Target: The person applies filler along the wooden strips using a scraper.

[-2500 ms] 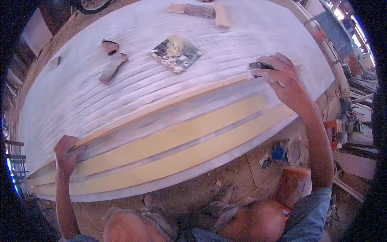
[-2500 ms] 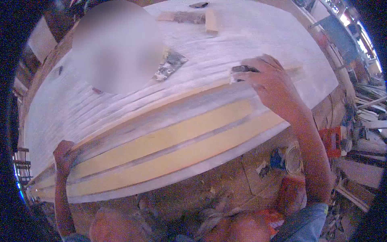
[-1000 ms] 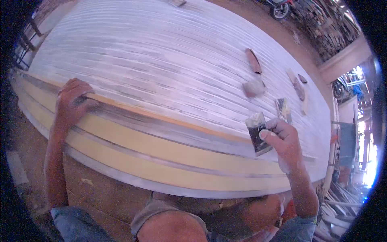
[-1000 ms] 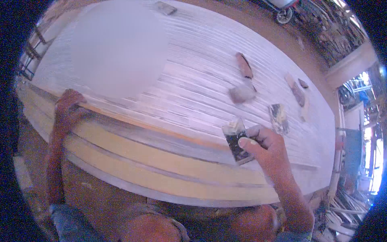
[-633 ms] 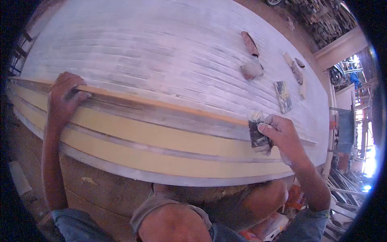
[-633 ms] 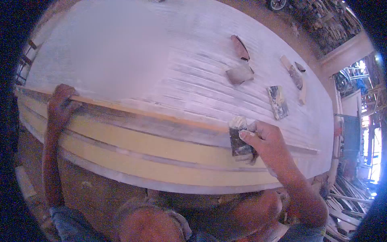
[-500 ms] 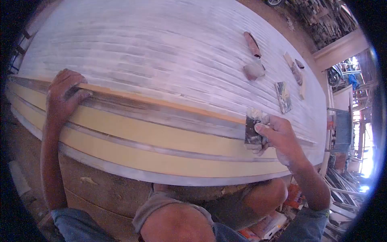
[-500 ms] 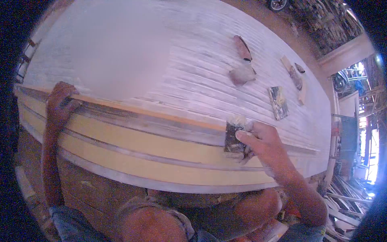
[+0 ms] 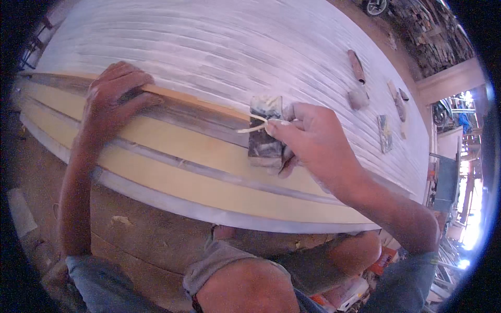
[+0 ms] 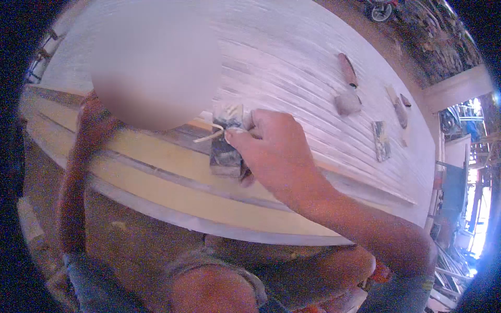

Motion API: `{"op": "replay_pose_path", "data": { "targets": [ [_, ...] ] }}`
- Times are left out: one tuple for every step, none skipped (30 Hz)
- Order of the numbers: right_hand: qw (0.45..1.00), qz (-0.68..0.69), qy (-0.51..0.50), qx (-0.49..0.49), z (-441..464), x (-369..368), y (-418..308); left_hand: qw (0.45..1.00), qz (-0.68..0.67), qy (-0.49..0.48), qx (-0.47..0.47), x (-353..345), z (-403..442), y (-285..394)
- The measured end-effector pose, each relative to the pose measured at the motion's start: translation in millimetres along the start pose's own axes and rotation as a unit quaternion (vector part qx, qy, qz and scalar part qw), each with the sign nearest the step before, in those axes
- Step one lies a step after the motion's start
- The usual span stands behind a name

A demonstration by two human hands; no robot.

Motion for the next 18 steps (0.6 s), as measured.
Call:
{"op": "replay_pose_path", "data": {
  "targets": [
    [1.000,-0.019,0.005,0.017,3,-6,-8,1.000,0.001,0.002,-0.002,1,0,1],
    [1.000,-0.019,0.000,0.019,8,-13,-12,1.000,0.005,0.001,0.001,2,-1,1],
    [0.999,-0.023,0.001,0.044,11,-17,-18,1.000,-0.001,0.004,0.004,2,0,2],
    [0.997,-0.027,0.004,0.068,14,-21,-27,1.000,-0.007,0.009,0.005,3,0,2],
    [0.997,-0.026,0.003,0.072,17,-28,-33,1.000,-0.003,0.008,0.004,3,-1,1],
    [0.995,-0.023,0.021,0.099,19,-33,-45,1.000,0.002,0.004,0.002,1,-1,-1],
    [0.991,-0.020,0.039,0.125,21,-39,-57,1.000,0.006,-0.001,-0.001,0,-1,-2],
    [0.991,-0.016,0.041,0.128,34,-47,-61,1.000,0.009,-0.001,-0.005,0,-1,-2],
    [0.983,-0.043,0.044,0.173,48,-55,-70,1.000,0.010,0.002,0.001,0,-1,-2],
    [0.978,-0.057,0.049,0.194,57,-60,-81,1.000,0.009,0.005,0.007,1,-1,-3],
    [0.973,-0.070,0.054,0.215,65,-64,-92,1.000,0.008,0.006,0.002,2,1,-3],
    [0.950,0.014,0.125,0.284,63,-52,-110,1.000,0.004,-0.007,0.018,2,-1,-6],
    [0.923,0.000,0.168,0.346,50,-35,-126,0.999,0.002,-0.022,0.041,2,-7,-10],
    [0.890,-0.014,0.216,0.402,37,-19,-140,0.998,0.005,-0.025,0.052,4,-9,-8],
    [0.901,0.013,0.177,0.395,31,5,-145,0.999,0.007,-0.013,0.034,9,-2,2],
    [0.863,0.062,0.195,0.462,5,25,-143,1.000,0.008,0.001,0.012,11,3,7],
    [0.883,-0.095,0.175,0.424,10,36,-133,1.000,0.009,0.004,0.015,9,1,4],
    [0.882,-0.099,0.175,0.426,2,47,-125,1.000,0.006,-0.007,0.026,5,-2,-2]
  ]
}}
Point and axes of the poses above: each hand's wrist, its own z-axis towards the middle knuckle, its own x-axis out of the back of the hand, y = z × x, the point moved 9 cm from there along z, towards the middle knuckle, and after that the axes turned 13 degrees about -x, right-handed, at the moved point
